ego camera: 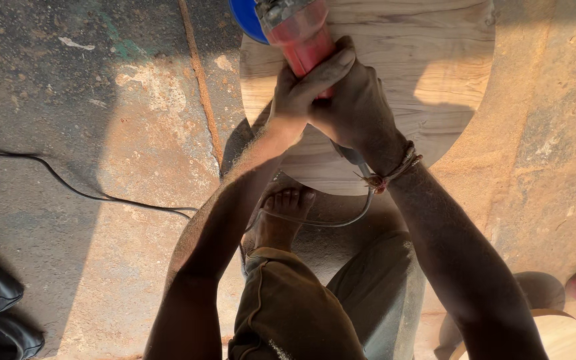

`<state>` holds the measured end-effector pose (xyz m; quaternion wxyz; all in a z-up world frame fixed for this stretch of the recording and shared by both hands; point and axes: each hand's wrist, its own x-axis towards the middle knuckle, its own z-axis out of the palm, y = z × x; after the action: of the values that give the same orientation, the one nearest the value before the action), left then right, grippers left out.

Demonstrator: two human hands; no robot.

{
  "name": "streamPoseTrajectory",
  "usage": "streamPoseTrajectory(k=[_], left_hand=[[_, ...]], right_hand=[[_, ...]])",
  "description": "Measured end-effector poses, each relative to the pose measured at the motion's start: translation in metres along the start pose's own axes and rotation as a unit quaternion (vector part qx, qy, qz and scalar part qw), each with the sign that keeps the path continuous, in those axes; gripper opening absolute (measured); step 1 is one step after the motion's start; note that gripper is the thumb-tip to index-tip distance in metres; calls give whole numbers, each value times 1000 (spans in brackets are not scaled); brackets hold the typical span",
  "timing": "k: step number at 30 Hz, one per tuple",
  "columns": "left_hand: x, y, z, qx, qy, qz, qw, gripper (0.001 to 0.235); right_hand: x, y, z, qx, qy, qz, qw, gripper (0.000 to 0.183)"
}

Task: The person uses a red angle grinder with a blue sanding disc to smooth the surface of a circular wooden board. They move the tool across the wood in circular motions and occasionally pause to wipe the surface with their hand.

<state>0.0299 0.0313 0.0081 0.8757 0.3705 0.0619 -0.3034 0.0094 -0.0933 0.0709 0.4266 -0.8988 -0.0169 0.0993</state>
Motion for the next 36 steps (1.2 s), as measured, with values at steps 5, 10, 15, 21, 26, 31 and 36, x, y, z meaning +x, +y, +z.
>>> streamPoseTrajectory(k=[5, 10, 15, 21, 26, 31, 36], left_hand=[[39, -17, 29, 6, -78, 25, 997, 45], [51, -61, 61, 66, -120, -31, 990, 65], [63, -96, 83, 143, -122, -69, 980, 68], [81, -130, 117, 243, -127, -84, 958, 73], [80, -139, 127, 259, -212, -108, 936, 70], [34, -126, 101, 230, -240, -103, 937, 65], [4, -68, 35, 139, -88, -33, 986, 68]], right_hand=[[-1, 25, -31, -67, 49, 37, 996, 54], [-39, 54, -54, 5, 67, 63, 996, 48], [-59, 77, -73, 8, 83, 134, 987, 46], [-81, 99, -95, 61, 123, 129, 982, 38], [-100, 89, -88, 159, 212, 129, 956, 30], [-119, 57, -53, 217, 173, 153, 949, 47], [-74, 31, -15, 42, 87, 90, 991, 51]])
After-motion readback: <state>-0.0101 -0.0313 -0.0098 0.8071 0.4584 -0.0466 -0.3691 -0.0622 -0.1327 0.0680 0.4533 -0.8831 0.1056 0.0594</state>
